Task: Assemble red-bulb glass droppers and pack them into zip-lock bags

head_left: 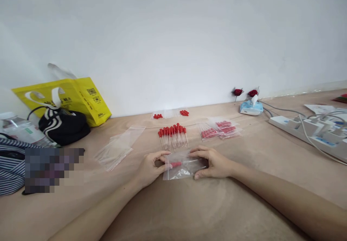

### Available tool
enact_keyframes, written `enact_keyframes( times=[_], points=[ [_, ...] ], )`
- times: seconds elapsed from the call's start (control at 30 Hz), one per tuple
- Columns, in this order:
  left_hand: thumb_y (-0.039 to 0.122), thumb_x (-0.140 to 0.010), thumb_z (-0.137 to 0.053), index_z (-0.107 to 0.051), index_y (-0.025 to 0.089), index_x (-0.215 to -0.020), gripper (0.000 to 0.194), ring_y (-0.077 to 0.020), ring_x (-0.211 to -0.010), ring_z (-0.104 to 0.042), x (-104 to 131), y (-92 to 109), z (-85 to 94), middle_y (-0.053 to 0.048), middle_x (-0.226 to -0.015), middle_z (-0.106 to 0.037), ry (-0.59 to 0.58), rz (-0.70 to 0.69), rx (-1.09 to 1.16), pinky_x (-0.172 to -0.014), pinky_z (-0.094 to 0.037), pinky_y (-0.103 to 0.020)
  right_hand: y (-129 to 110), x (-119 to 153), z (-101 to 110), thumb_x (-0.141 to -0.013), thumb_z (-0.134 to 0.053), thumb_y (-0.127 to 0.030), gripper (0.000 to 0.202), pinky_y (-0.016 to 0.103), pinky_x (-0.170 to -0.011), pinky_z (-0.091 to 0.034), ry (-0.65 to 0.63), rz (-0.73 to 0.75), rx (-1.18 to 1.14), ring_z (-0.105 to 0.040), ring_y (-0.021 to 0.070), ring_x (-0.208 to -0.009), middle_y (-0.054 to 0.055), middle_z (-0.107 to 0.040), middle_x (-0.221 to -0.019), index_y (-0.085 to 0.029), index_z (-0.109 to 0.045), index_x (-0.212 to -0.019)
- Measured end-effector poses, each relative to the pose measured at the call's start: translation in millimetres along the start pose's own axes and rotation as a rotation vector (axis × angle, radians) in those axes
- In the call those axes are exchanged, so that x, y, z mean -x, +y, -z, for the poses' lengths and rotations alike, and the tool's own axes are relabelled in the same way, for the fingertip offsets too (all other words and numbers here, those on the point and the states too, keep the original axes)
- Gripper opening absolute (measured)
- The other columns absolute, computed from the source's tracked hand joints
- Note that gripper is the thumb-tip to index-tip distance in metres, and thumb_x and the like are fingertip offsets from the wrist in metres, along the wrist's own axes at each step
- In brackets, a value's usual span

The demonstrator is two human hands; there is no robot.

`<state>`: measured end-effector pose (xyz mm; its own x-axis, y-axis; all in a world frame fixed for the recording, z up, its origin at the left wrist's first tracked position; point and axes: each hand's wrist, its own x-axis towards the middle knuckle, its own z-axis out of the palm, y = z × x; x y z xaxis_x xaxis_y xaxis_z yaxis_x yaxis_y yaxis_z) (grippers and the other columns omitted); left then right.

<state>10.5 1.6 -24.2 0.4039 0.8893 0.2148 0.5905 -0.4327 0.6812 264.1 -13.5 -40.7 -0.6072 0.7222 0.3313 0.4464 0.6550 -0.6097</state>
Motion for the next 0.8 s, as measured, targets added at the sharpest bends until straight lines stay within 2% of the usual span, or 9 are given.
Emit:
enact_keyframes(
  times=[0.1,0.17,0.3,0.4,0.53,0.63,0.73,0.8],
  points=[
    [0.028,-0.066,-0.06,-0.059,0.017,-0.1,0.035,-0.0147,-0.067,-0.061,-2,3,6.2,0.002,-0.067,-0.064,-0.026,-0.048,0.003,-0.073,-0.046,-0.026,-1,2,3,-0.065,-0.062,-0.05,0.062,0.036,-0.088,-0.04,-0.032,0.019,0.046,-0.049,0.0224,-0.103,0.012,-0.052,-0.113,-0.016,-0.052,-0.116],
    [0.026,-0.068,-0.057,-0.061,0.018,-0.096,0.03,-0.0145,-0.071,-0.06,-12,4,14.3,0.001,-0.071,-0.064,-0.017,-0.08,-0.085,-0.073,-0.046,-0.025,-3,4,4,-0.069,-0.059,-0.049,0.058,0.035,-0.088,-0.04,-0.055,0.045,0.066,-0.05,0.0215,-0.102,0.012,-0.053,-0.112,-0.015,-0.052,-0.116],
    [0.026,-0.07,-0.055,-0.065,0.015,-0.078,0.017,-0.0165,-0.074,-0.059,-58,1,21.3,-0.004,-0.08,-0.065,0.07,-0.027,-0.262,-0.07,-0.046,-0.024,-5,4,5,-0.071,-0.058,-0.048,0.055,0.034,-0.087,-0.041,-0.056,0.047,0.08,-0.05,0.0212,-0.101,0.012,-0.054,-0.11,-0.015,-0.053,-0.115],
    [0.032,-0.072,-0.055,-0.066,0.016,-0.078,0.021,-0.0205,-0.078,-0.059,-104,-3,11.4,-0.005,-0.077,-0.066,0.113,0.028,-0.316,-0.074,-0.044,-0.029,-4,5,4,-0.07,-0.058,-0.049,0.056,0.035,-0.087,-0.04,-0.054,0.046,0.074,-0.049,0.0217,-0.102,0.012,-0.053,-0.111,-0.016,-0.053,-0.115],
    [0.039,-0.07,-0.06,-0.065,0.017,-0.087,0.028,-0.0269,-0.1,-0.052,-150,-7,-7.4,-0.008,-0.096,-0.063,0.172,0.144,-0.341,-0.087,-0.038,-0.036,-4,5,3,-0.071,-0.058,-0.047,0.055,0.035,-0.087,-0.04,-0.057,0.046,0.058,-0.048,0.0213,-0.102,0.012,-0.053,-0.11,-0.015,-0.052,-0.115],
    [0.035,-0.078,-0.057,-0.06,0.016,-0.095,0.027,-0.025,-0.101,-0.051,-165,-9,-18.5,-0.008,-0.106,-0.057,0.164,0.213,-0.324,-0.085,-0.039,-0.042,-5,5,3,-0.071,-0.059,-0.046,0.054,0.035,-0.087,-0.04,-0.054,0.05,0.062,-0.049,0.0214,-0.101,0.012,-0.053,-0.11,-0.015,-0.053,-0.115],
    [0.027,-0.085,-0.049,-0.051,0.015,-0.107,0.025,-0.0198,-0.094,-0.054,-171,-7,-23.7,-0.008,-0.111,-0.053,0.151,0.22,-0.262,-0.079,-0.045,-0.041,-4,5,3,-0.071,-0.059,-0.046,0.054,0.035,-0.086,-0.041,-0.055,0.054,0.065,-0.049,0.0217,-0.101,0.012,-0.053,-0.11,-0.015,-0.052,-0.115],
    [0.027,-0.084,-0.05,-0.053,0.014,-0.103,0.022,-0.0191,-0.091,-0.055,-171,-2,-20.3,-0.007,-0.106,-0.055,0.153,0.202,-0.19,-0.077,-0.046,-0.039,-4,5,3,-0.071,-0.058,-0.047,0.054,0.036,-0.086,-0.041,-0.056,0.054,0.064,-0.049,0.022,-0.102,0.012,-0.053,-0.11,-0.016,-0.052,-0.115]
  ],
)
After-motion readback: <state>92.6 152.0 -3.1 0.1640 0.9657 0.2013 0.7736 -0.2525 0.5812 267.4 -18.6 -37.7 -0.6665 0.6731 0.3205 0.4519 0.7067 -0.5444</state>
